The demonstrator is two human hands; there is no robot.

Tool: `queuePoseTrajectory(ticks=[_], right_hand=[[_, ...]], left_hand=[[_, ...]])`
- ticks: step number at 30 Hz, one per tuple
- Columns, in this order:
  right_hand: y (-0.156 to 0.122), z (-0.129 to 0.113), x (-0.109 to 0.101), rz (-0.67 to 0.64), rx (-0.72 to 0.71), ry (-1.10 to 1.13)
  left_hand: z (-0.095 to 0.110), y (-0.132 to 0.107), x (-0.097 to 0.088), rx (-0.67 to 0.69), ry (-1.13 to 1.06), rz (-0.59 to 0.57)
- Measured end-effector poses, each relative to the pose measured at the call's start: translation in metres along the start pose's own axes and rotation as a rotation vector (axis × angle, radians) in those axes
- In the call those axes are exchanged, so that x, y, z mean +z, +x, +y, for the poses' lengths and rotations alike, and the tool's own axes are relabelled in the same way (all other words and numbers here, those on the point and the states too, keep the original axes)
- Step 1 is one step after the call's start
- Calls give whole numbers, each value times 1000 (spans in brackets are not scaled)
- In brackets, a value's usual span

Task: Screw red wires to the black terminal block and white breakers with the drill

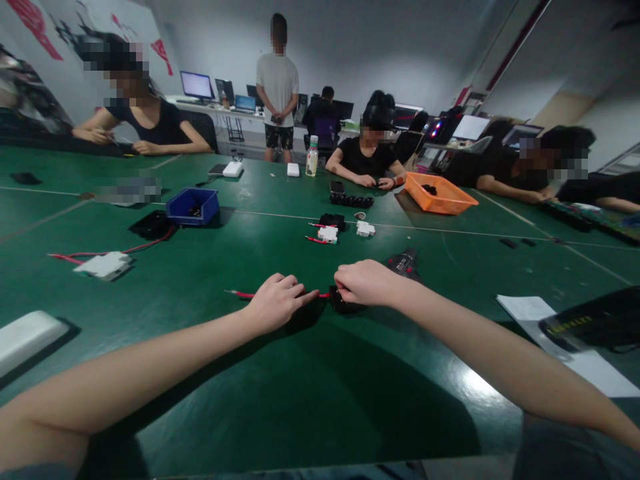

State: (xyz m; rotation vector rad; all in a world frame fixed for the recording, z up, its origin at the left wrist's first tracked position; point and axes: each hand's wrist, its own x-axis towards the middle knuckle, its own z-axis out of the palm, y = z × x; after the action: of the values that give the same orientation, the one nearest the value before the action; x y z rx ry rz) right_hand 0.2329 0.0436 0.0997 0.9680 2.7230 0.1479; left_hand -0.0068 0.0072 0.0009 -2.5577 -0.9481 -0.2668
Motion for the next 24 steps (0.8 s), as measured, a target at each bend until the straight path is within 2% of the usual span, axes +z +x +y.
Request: queuePoseTrajectory(ticks=[9, 18, 21, 24], right_hand=[[9, -17, 0, -51, -75, -207], [8, -34, -1, -41, -45, -212], [-5, -26, -1, 34, 10, -164], [-31, -2, 5, 180, 188, -86]], left_hand=[[-1, -1, 3, 8, -2, 55], [-2, -2, 4, 11, -6, 66], [-2, -2, 3, 11, -3, 52], [-2, -2, 3, 16, -15, 54]])
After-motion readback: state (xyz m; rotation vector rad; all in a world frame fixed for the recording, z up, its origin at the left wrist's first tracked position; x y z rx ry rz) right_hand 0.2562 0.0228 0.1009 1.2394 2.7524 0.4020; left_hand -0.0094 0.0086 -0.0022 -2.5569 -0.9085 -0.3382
